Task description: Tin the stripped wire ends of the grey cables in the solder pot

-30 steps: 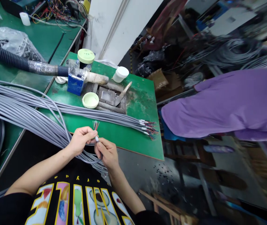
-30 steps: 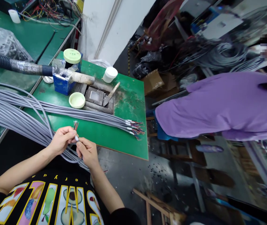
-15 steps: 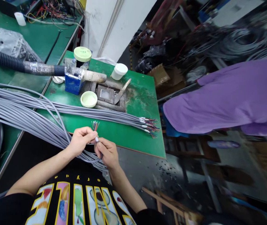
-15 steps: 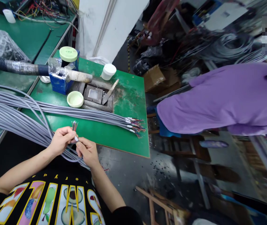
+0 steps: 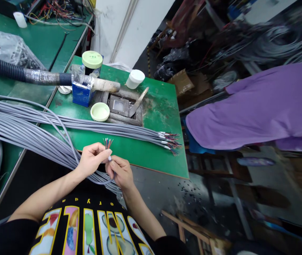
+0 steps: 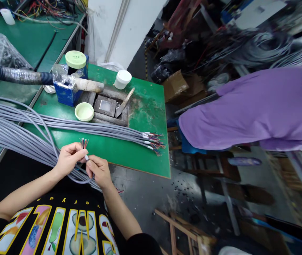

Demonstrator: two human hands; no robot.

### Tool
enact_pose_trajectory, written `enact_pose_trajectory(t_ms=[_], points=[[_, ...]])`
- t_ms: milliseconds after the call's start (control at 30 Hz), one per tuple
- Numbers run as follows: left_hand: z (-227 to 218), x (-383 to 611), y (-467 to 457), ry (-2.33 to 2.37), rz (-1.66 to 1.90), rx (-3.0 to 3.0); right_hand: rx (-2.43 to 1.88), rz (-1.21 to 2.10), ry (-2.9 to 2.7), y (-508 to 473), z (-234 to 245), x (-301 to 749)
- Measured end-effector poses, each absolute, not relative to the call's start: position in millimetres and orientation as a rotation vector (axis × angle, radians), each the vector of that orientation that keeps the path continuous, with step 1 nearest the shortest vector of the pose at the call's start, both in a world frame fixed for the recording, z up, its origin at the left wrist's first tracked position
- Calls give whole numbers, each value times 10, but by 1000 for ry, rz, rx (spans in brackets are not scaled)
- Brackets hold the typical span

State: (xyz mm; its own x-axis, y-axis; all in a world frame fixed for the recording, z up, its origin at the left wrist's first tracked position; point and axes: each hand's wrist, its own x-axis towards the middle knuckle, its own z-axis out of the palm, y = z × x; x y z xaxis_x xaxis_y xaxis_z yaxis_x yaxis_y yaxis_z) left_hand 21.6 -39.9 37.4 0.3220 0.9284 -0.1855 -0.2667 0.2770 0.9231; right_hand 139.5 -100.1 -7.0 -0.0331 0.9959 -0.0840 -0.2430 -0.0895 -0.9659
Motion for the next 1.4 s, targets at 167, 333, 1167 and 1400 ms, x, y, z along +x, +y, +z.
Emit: enact_pose_trajectory(t_ms=[167,333,1167,1400], points=[[351,232,-399,868,989,926,-1035,1435,-983,-1005,-87,1381],[328,219,-421,965,1086,1063,-1035,1444,-986,-1016,-93,1371],[347,196,-432,1004,1102,1168,-1082,1440,-977,-1009,-86,1356],[326,198,-423,901,1012,924,-1108,1440,-977,-1002,-59,1351]])
